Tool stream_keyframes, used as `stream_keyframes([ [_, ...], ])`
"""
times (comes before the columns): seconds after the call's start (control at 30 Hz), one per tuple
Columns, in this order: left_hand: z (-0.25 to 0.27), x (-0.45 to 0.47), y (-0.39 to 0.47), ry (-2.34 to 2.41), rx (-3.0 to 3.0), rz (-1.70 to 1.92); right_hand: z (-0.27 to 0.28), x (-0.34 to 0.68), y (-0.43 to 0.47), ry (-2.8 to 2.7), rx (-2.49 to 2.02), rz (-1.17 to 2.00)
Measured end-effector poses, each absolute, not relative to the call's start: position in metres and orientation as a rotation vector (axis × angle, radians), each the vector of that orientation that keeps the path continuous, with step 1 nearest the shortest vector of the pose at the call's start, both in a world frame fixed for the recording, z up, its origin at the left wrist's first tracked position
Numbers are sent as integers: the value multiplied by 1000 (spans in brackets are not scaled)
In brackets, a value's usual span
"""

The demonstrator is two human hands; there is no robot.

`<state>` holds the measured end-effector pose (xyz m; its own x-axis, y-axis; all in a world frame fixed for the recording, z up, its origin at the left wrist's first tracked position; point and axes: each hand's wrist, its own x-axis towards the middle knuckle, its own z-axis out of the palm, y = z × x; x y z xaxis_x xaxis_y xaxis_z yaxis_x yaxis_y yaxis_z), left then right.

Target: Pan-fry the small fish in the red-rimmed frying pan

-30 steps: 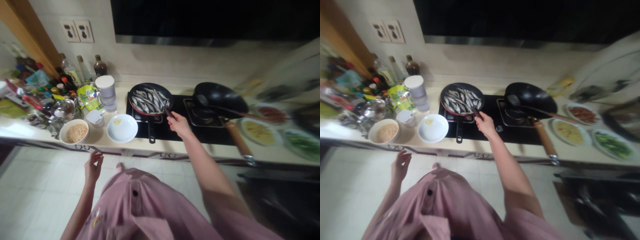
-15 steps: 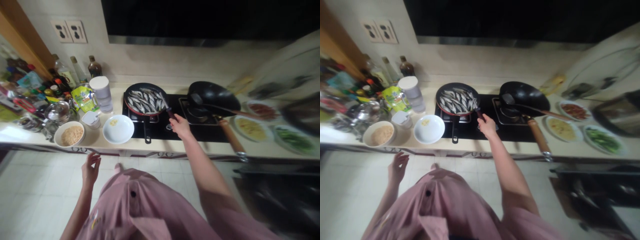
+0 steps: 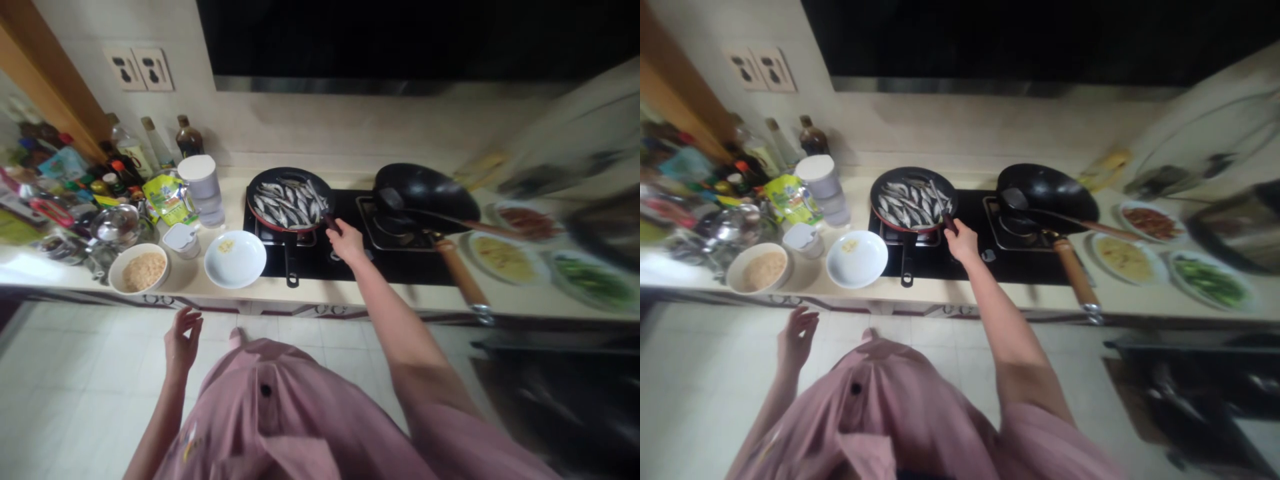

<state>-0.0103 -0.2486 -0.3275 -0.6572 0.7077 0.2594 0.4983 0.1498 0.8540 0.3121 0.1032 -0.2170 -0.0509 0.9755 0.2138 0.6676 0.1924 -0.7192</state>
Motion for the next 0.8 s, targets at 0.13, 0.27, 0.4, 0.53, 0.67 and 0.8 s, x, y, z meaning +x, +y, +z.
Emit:
stream_keyframes([
  [0.13,-327,-7,-254,2240,1159,1516,-214,298,89,-2014,-1659,314],
  [0.27,-327,-6,-261,2270,1183,1480,-218,285,78,-2047,-1736,343],
  [0.4,-329,-4,-266,2283,1172,1456,-228,280,81,-2025,-1679,412],
  [0.53,-329,-2,-268,2268,1187,1457,-234,285,88,-1990,-1574,553],
  [0.67,-326,1,-272,2300,1173,1430,-249,311,83,-1817,-1495,547],
  [0.8,-326,4,-280,2338,1161,1399,-300,351,45,-1540,-1501,665],
])
